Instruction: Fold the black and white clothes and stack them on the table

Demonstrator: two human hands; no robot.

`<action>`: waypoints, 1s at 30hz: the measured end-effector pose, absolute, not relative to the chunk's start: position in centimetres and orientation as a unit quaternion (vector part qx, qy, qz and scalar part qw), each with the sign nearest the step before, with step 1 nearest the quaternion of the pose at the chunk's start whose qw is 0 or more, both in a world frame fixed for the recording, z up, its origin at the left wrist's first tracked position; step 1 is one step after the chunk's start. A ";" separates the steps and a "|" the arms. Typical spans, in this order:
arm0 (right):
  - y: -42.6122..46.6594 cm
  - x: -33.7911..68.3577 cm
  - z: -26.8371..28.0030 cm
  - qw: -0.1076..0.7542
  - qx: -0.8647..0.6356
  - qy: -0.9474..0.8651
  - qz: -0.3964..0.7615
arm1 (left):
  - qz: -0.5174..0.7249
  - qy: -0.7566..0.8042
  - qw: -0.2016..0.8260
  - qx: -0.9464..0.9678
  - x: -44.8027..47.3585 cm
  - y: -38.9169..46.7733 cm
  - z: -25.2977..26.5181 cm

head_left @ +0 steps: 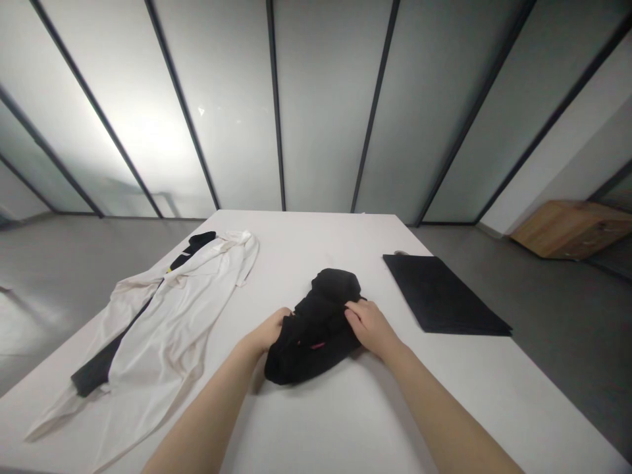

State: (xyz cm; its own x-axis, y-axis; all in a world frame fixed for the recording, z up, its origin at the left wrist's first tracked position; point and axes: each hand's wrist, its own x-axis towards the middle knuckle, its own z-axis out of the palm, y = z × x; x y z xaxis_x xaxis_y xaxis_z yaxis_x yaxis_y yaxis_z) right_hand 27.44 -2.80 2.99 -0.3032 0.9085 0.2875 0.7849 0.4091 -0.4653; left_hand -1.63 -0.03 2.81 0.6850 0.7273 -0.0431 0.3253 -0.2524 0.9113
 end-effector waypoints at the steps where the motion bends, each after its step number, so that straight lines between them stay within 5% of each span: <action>1: -2.7 27.7 3.1 0.255 -0.557 -0.780 0.129 | 0.198 0.372 0.481 0.768 -2.4 0.2 3.3; 10: -3.0 28.5 3.4 0.254 -0.594 -0.748 0.155 | 0.128 0.520 0.144 0.832 -4.2 0.1 4.5; 23: -3.2 28.0 2.4 0.258 -0.587 -0.738 0.211 | 0.137 0.581 0.100 0.796 -2.3 0.1 1.7; 30: -1.6 30.3 1.1 0.513 -0.597 -0.581 0.208 | 0.209 0.556 0.079 0.801 -2.2 0.3 2.4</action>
